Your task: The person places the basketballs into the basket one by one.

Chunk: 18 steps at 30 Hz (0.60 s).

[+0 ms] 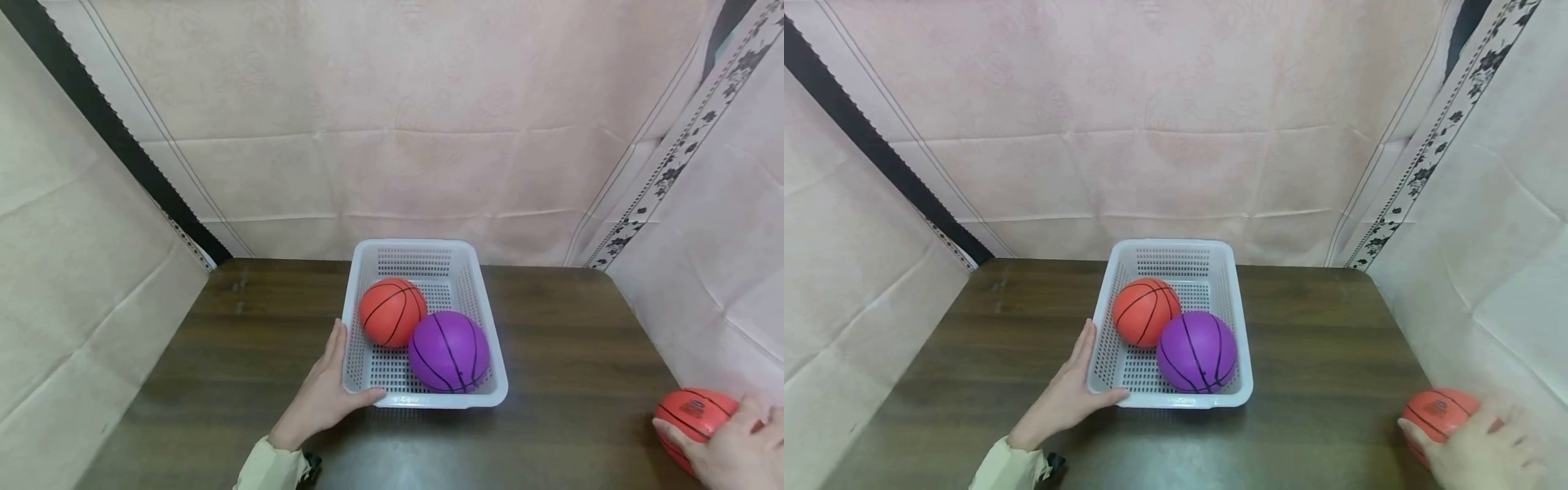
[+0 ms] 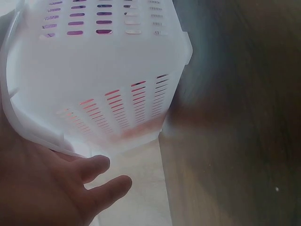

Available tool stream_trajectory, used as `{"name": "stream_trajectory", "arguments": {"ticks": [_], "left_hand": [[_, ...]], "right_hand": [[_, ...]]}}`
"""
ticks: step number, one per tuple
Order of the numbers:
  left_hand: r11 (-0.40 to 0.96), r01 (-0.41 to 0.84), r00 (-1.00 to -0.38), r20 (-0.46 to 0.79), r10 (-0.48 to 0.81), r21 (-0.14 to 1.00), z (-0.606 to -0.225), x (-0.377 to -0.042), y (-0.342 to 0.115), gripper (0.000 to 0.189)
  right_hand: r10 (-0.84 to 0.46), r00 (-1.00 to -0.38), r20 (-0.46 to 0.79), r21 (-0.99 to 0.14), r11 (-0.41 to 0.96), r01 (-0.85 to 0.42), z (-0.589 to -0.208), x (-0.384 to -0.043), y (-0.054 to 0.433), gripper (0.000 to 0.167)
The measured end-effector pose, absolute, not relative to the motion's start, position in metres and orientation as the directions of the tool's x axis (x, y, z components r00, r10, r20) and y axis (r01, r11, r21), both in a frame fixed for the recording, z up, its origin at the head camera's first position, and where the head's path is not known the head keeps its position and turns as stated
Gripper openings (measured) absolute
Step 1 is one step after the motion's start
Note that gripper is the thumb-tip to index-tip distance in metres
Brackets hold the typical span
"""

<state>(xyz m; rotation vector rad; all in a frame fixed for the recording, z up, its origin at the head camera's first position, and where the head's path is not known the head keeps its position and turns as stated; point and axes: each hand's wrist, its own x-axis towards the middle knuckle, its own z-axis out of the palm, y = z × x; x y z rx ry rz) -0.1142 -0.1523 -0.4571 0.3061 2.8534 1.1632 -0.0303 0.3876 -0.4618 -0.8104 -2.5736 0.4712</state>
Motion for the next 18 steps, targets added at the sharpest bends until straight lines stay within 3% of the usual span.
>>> {"name": "stream_trajectory", "arguments": {"ticks": [3,5,11,18], "left_hand": [[0.695,0.162,-0.980,0.034,0.194,0.700,-0.457,-0.114,-0.153,0.131],[0.693,0.163,-0.981,0.038,0.193,0.702,-0.457,-0.115,-0.153,0.130],[0.684,0.159,-0.981,0.037,0.190,0.712,-0.457,-0.113,-0.152,0.128],[0.683,0.159,-0.981,0.037,0.189,0.713,-0.458,-0.114,-0.151,0.128]], "right_hand": [[0.563,-0.763,0.317,-0.328,0.820,0.469,-0.464,-0.034,0.380,0.121],[0.556,-0.786,0.269,-0.278,0.826,0.490,-0.462,-0.037,0.377,0.110],[0.528,-0.831,0.175,-0.305,0.831,0.464,-0.459,-0.041,0.374,0.104],[0.474,-0.844,0.249,-0.246,0.874,0.418,-0.462,-0.041,0.372,0.088]]}}
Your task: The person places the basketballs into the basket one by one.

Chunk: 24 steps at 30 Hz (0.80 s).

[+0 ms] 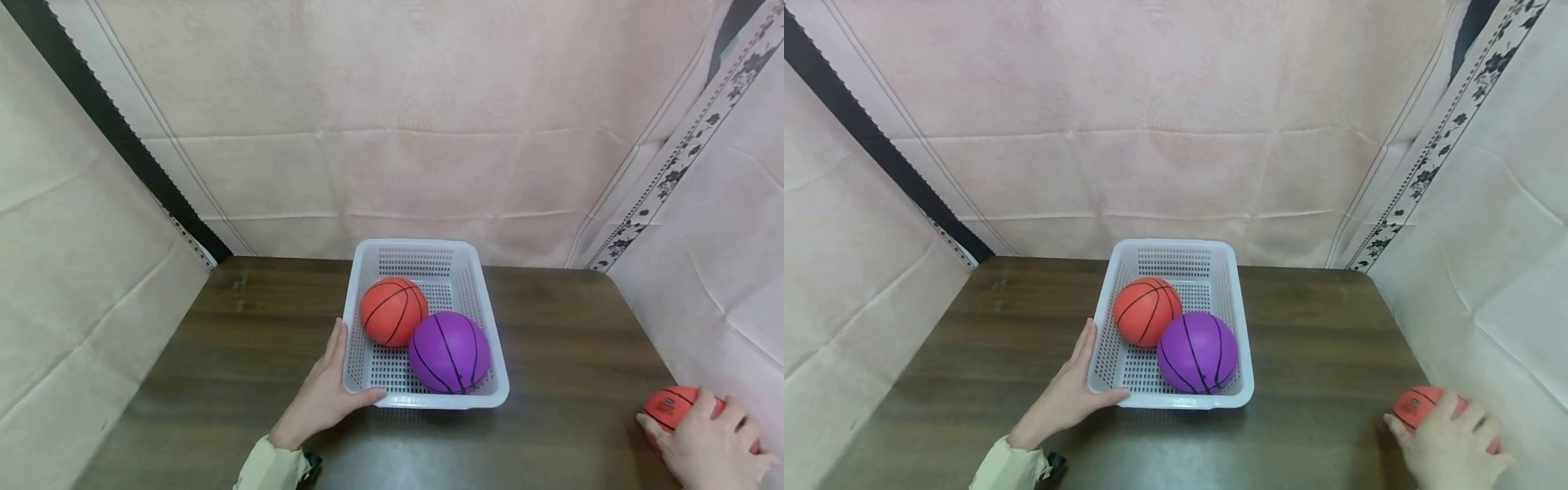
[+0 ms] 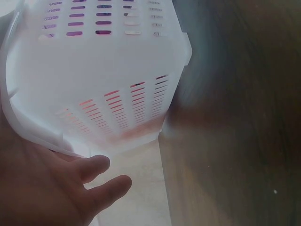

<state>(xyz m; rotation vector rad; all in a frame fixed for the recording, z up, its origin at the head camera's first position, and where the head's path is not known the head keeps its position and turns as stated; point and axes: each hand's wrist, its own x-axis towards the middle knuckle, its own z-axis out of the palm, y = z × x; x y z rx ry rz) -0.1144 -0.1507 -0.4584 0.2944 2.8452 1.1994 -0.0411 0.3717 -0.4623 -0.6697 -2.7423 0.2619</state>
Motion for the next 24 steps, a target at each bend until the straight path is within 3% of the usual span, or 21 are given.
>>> {"name": "stream_trajectory", "arguments": {"ticks": [4,9,13,19,24], "left_hand": [[0.686,0.153,-0.982,0.031,0.187,0.711,-0.458,-0.115,-0.150,0.129],[0.692,0.143,-0.983,0.021,0.181,0.708,-0.457,-0.114,-0.150,0.130],[0.683,0.153,-0.982,0.031,0.188,0.714,-0.457,-0.113,-0.152,0.129],[0.666,0.176,-0.978,0.051,0.203,0.725,-0.455,-0.112,-0.151,0.128],[0.676,0.166,-0.980,0.044,0.195,0.718,-0.456,-0.112,-0.151,0.127]], "right_hand": [[0.488,-0.844,0.222,-0.235,0.867,0.440,-0.456,-0.045,0.373,0.088],[0.497,-0.849,0.179,-0.328,0.844,0.425,-0.446,-0.054,0.367,0.096],[0.451,-0.860,0.238,-0.407,0.850,0.333,-0.435,-0.068,0.353,0.097],[0.389,-0.829,0.401,-0.487,0.857,0.166,-0.415,-0.100,0.322,0.089],[0.369,-0.877,0.307,-0.628,0.771,0.105,-0.393,-0.138,0.298,0.093]]}}
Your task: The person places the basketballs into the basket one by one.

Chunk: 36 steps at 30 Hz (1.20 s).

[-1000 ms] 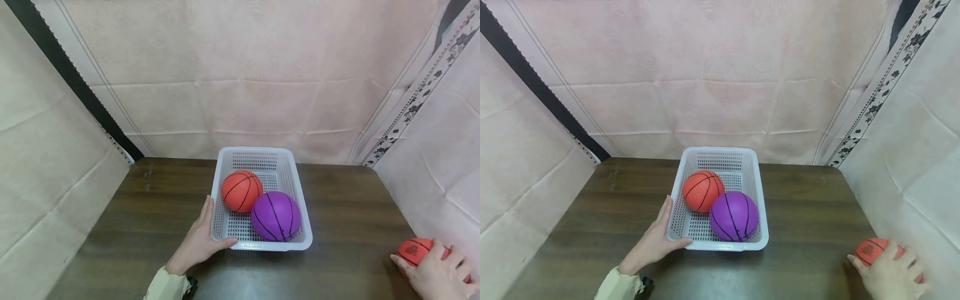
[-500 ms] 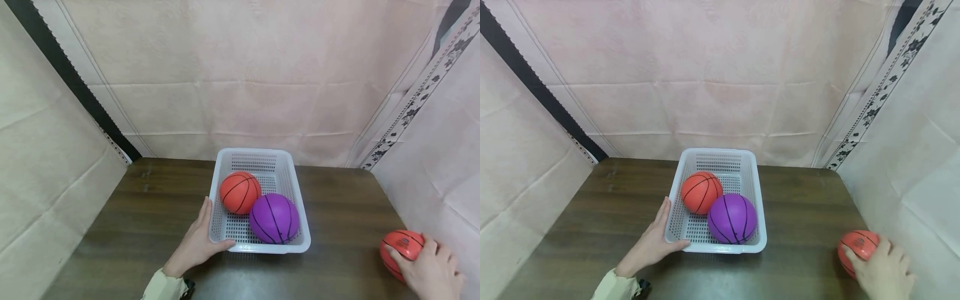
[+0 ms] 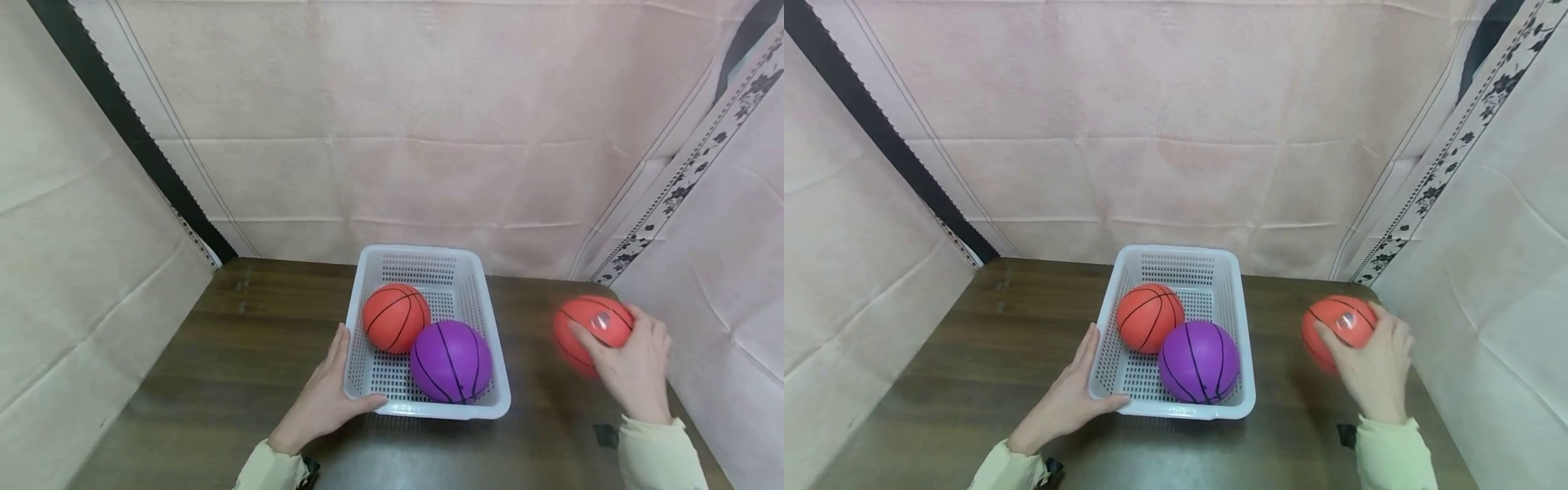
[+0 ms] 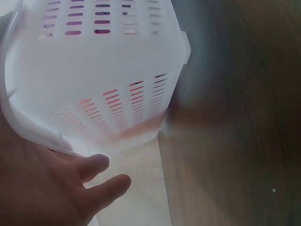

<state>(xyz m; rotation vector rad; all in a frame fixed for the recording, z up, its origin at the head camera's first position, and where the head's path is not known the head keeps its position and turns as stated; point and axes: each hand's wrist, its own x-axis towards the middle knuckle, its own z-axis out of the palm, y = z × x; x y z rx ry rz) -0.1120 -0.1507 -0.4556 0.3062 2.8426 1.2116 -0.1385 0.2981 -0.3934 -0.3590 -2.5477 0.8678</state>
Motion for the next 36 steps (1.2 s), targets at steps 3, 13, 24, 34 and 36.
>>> {"name": "stream_trajectory", "arguments": {"ticks": [3,13,24,34,36], "left_hand": [[0.673,0.161,-0.981,0.042,0.190,0.722,-0.456,-0.113,-0.149,0.127],[0.672,0.158,-0.982,0.040,0.187,0.723,-0.460,-0.116,-0.152,0.129],[0.657,0.166,-0.979,0.047,0.196,0.735,-0.460,-0.116,-0.146,0.126],[0.668,0.176,-0.979,0.059,0.195,0.723,-0.459,-0.117,-0.148,0.127],[0.661,0.186,-0.976,0.060,0.208,0.727,-0.460,-0.118,-0.147,0.126]], "right_hand": [[0.365,-0.897,0.249,-0.701,0.707,0.093,-0.383,-0.161,0.285,0.092],[0.265,-0.927,0.264,-0.778,0.627,-0.043,-0.360,-0.218,0.218,0.095],[0.143,-0.961,0.237,-0.767,0.635,-0.094,-0.355,-0.239,0.176,0.099],[0.088,-0.981,0.173,-0.768,0.636,-0.078,-0.360,-0.251,0.157,0.104],[0.071,-0.984,0.164,-0.759,0.646,-0.080,-0.360,-0.250,0.159,0.102]]}}
